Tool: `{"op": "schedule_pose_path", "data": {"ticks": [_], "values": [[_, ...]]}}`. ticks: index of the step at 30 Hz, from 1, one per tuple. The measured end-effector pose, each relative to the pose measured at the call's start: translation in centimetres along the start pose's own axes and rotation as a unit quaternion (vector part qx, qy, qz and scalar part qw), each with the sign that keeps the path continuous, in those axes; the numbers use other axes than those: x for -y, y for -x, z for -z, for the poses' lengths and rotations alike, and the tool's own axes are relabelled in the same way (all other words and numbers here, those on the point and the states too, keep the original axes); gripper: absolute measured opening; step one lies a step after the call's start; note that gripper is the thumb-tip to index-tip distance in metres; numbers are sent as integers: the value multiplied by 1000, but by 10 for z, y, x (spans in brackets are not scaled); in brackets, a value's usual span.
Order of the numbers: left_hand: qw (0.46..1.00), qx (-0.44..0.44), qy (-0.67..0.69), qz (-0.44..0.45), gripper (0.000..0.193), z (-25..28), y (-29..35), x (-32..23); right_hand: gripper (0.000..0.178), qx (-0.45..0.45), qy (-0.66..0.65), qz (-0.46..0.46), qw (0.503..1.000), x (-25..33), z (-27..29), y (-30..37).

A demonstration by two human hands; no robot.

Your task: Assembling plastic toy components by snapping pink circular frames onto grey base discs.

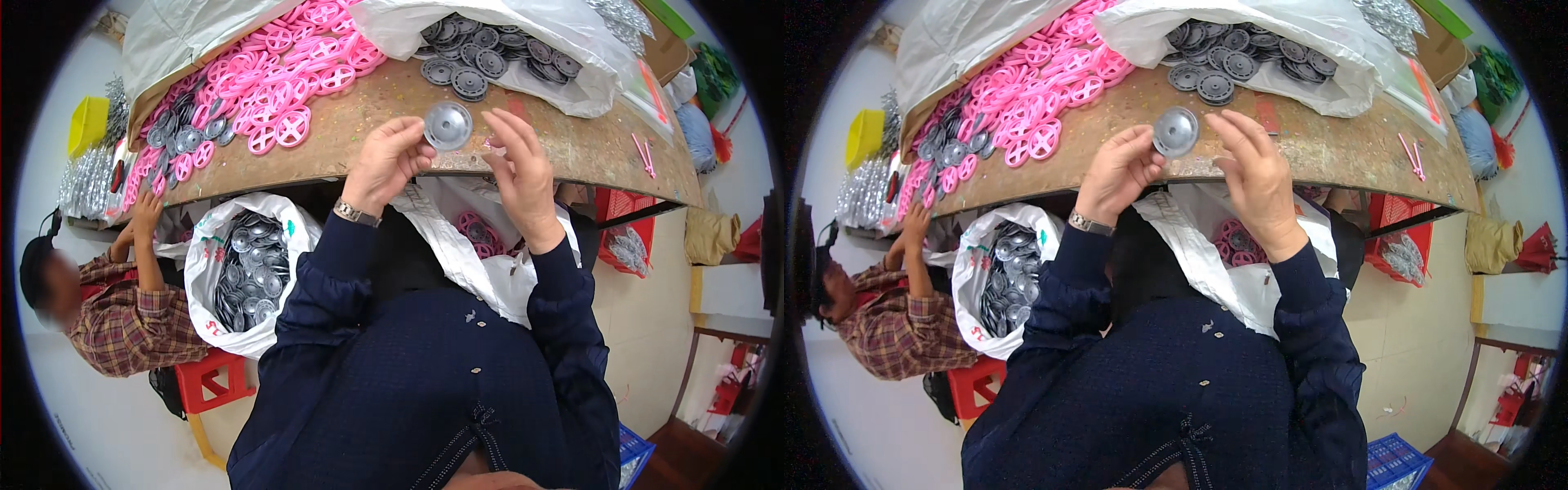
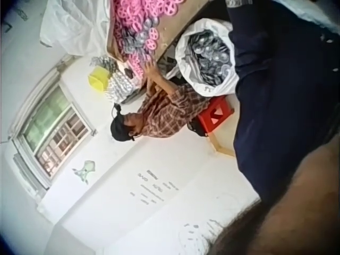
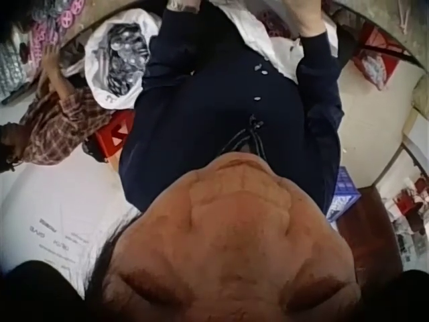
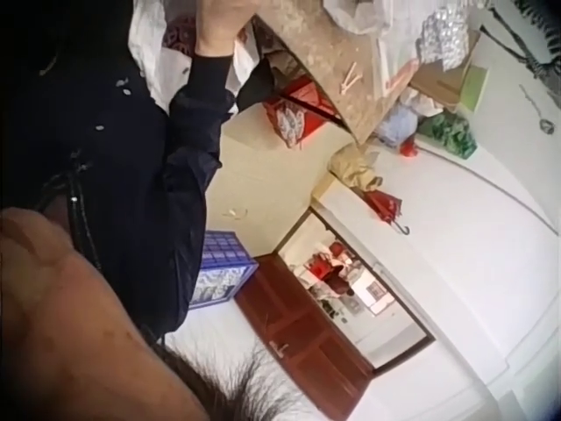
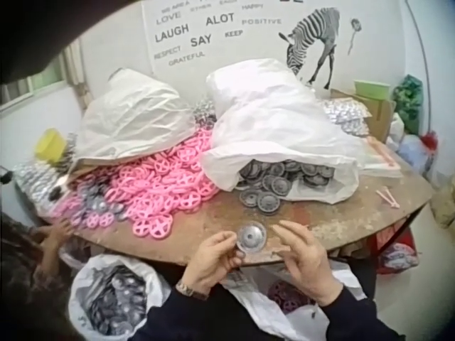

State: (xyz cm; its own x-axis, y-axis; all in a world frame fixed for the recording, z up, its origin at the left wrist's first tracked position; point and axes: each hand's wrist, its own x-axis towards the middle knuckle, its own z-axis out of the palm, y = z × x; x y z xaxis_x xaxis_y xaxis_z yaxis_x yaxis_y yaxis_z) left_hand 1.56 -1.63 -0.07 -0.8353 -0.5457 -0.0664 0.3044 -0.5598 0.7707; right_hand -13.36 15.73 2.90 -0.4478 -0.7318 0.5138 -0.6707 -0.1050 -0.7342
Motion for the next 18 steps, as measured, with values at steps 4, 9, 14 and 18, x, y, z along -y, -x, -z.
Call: {"op": "schedule_pose_path", "data": {"ticks": [4, 9, 14, 18], "values": [[994, 44, 29, 92, 18, -5, 10, 13, 46, 11, 127, 173, 977, -3, -2, -3], [991, 59, -5, 123, 19, -14, 18, 15, 41, 43, 140, 220, 964, -10, -4, -4], [996, 11, -41, 81, 18, -17, 24, 11, 40, 29, 109, 189, 976, -8, -20, -3], [991, -54, -126, 11, 15, -16, 27, 8, 29, -17, 42, 110, 993, -8, -29, -3]]}}
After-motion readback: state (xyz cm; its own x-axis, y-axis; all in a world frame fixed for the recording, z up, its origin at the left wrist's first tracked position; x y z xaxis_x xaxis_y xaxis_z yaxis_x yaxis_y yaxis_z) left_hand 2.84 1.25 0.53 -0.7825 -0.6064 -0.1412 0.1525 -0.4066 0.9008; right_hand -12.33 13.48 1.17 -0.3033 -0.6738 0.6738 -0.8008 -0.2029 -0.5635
